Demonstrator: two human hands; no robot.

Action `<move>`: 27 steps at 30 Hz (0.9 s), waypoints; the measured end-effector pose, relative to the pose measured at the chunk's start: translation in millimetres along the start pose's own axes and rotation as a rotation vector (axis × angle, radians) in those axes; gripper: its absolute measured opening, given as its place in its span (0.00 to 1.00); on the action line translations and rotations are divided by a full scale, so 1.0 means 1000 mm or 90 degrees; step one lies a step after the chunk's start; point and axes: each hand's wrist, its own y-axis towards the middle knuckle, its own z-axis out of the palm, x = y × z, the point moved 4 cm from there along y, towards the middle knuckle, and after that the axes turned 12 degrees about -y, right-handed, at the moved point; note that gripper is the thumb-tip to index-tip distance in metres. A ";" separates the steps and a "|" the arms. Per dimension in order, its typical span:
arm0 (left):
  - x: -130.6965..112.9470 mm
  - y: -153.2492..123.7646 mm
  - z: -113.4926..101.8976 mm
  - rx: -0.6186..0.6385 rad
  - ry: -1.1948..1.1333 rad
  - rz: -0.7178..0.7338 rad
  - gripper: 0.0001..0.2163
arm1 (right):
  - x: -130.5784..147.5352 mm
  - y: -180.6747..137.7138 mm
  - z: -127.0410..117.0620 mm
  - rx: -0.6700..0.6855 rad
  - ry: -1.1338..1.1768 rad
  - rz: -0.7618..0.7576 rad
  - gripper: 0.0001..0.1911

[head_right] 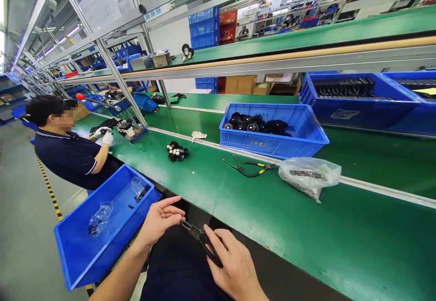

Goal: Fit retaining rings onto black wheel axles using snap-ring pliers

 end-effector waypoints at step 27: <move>-0.018 -0.015 0.021 -0.069 -0.007 0.068 0.35 | 0.007 -0.004 0.003 -0.076 -0.141 -0.020 0.32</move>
